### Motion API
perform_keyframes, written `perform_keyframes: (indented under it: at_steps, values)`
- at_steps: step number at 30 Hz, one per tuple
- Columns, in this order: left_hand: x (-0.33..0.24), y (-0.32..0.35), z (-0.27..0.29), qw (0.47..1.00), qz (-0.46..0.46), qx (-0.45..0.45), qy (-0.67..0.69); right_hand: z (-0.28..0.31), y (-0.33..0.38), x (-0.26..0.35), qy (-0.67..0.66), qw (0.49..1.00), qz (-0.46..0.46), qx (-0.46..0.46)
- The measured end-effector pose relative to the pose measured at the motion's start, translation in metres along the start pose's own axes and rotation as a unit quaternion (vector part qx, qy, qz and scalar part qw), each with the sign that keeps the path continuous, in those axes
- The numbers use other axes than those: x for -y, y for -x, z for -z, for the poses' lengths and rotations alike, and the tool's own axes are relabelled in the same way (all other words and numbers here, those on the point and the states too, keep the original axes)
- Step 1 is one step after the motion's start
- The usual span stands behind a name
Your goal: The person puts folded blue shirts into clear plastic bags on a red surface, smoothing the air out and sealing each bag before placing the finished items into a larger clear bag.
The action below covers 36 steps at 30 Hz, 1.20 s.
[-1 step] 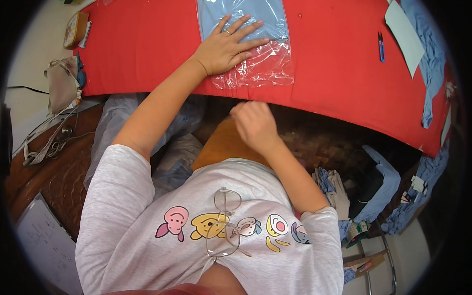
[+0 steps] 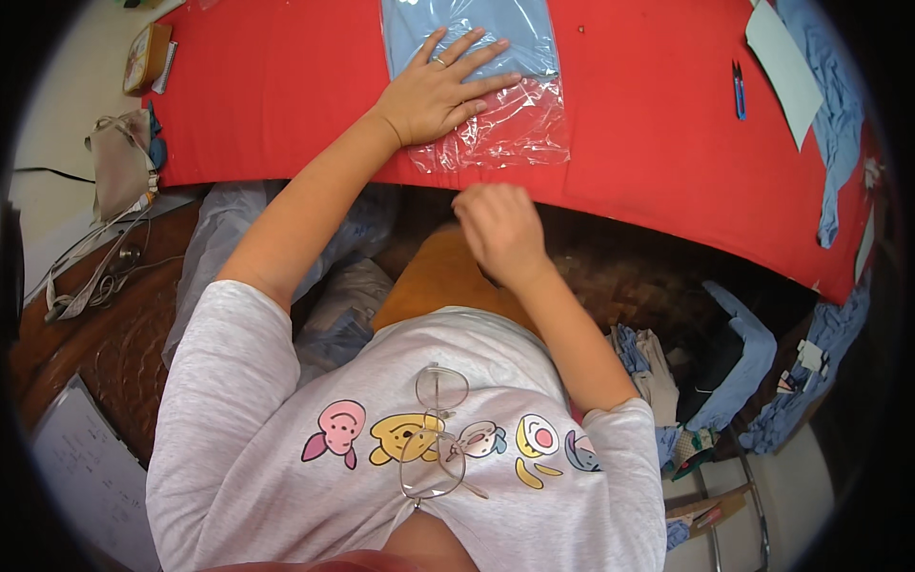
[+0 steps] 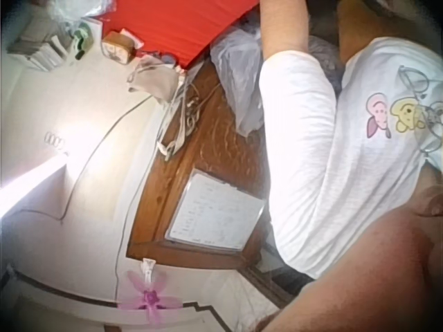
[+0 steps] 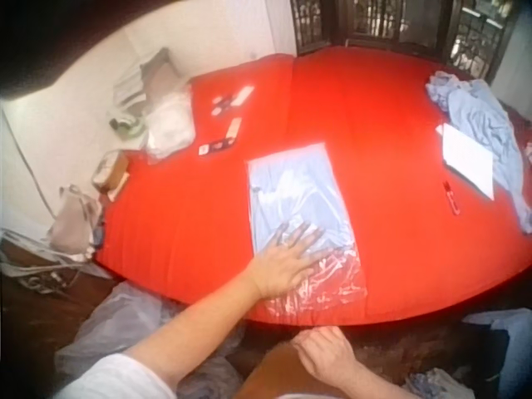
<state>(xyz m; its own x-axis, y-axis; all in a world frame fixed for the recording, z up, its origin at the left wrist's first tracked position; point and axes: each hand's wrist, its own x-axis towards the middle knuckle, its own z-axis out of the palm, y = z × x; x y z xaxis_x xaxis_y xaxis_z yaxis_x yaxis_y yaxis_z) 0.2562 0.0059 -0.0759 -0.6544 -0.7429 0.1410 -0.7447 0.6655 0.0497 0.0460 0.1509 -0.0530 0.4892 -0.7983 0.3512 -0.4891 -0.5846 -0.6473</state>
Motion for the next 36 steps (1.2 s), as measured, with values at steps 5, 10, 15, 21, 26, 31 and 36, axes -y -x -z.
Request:
perform_keyframes:
  at_steps: [5,10,15,21,26,31,36]
  values:
    - [-0.001,-0.002,0.002,1.000,-0.002,-0.001,-0.005,0.008,-0.036,-0.031,0.028,0.999,-0.037,-0.025]
    - [-0.002,0.001,0.002,1.000,0.004,-0.013,0.018,-0.004,-0.034,-0.042,0.051,0.998,-0.026,0.006]
    - [0.000,0.000,0.002,1.000,-0.003,0.000,0.000,-0.006,-0.025,-0.037,0.109,0.993,0.026,-0.030]
    - [0.001,-0.001,0.007,1.000,-0.011,0.005,0.022,-0.010,0.011,-0.024,0.118,0.990,0.069,0.046]
    - [-0.021,0.028,0.016,0.995,0.043,-0.032,0.085,0.038,0.051,-0.016,0.075,0.995,0.030,0.054]
    - [-0.084,0.111,0.031,0.984,0.081,0.041,0.152,0.094,0.038,-0.065,0.220,0.975,-0.035,0.006]
    - [-0.101,0.159,0.016,0.991,0.096,-0.018,0.094,0.103,-0.003,-0.077,0.239,0.955,0.043,0.169]
